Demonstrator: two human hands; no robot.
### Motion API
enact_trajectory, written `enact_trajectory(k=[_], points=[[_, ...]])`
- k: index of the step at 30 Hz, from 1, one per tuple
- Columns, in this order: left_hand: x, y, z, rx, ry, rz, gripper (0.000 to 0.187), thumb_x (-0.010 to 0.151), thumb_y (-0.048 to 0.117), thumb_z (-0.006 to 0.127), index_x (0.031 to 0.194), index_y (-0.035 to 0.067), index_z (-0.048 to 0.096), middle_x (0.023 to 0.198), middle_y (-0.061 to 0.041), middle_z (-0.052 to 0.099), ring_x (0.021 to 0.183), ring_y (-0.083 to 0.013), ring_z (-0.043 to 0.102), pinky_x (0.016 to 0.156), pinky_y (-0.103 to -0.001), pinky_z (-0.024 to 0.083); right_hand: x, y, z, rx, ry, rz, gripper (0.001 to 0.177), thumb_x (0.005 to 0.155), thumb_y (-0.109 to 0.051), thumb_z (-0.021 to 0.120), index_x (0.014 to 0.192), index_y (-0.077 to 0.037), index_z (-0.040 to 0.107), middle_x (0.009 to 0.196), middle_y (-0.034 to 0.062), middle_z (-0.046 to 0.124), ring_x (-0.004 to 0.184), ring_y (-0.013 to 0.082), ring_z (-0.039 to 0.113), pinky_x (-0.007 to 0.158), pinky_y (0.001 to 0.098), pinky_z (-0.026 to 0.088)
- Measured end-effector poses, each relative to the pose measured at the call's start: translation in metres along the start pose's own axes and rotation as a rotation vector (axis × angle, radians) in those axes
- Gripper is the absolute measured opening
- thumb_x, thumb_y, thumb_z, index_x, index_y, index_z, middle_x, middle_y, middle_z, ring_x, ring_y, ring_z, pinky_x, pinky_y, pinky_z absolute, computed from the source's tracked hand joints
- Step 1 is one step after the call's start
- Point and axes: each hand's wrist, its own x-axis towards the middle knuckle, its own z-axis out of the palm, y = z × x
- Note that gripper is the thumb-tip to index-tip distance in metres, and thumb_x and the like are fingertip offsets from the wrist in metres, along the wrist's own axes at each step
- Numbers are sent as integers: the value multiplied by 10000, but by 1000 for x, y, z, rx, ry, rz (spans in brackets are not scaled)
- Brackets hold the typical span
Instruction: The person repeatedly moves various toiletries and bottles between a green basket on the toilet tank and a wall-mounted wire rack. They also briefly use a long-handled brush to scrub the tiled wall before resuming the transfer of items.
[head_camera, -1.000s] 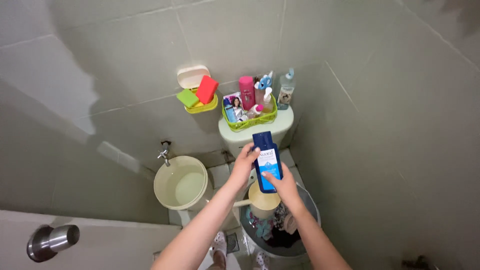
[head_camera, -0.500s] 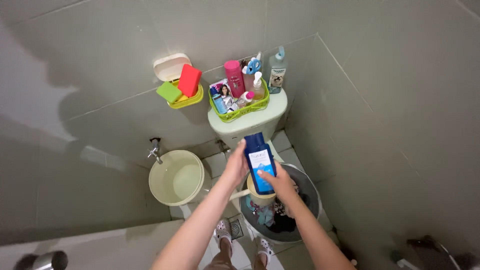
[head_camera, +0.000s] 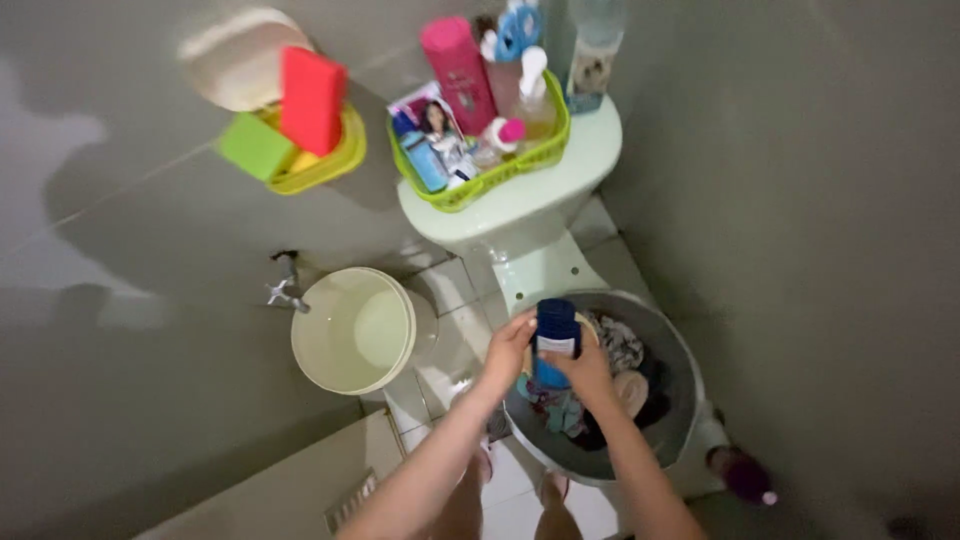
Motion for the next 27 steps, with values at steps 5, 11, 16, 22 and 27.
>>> enact_trajectory(k=[5,11,16,22,27], points=[[52,-120,-5,377,-98,-321,365,1003,198,535,1289,31,690,1117,-143,737,962,-229,651,868,-353,516,24,76,-16,-58,242,139,552,766,-174,838,1250,1,639,1103,136,732,987,207,694,885,336,540],[99,-272,-19,1081,-105,-424,364,1007,271,540,1241,29,677,1051,-145,700,916,-274,626,801,-430,483,49,128,-34,90,264,93,465,846,-209,787,1241,-11,641,1118,113,738,995,190,693,892,315,537],[96,-335,-9,1373,-89,-245,380,1011,332,544,1202,27,666,995,-146,670,877,-312,606,746,-494,457,55,141,-41,43,282,97,462,864,-224,800,1238,-3,645,1131,103,734,1026,190,692,913,311,520],[113,-291,-4,-27,145,-461,483,1172,472,534,1116,1,622,877,-157,574,778,-324,493,680,-476,369,44,169,-40,76,173,112,457,835,-212,807,1222,-6,678,1114,107,768,1006,185,710,901,313,546],[52,-118,52,308,-54,231,400,1012,400,636,1163,29,654,1042,-106,705,977,-264,669,871,-381,528,23,176,-29,-19,29,-29,501,841,-128,767,1300,21,633,1198,160,728,1100,244,682,948,364,517]])
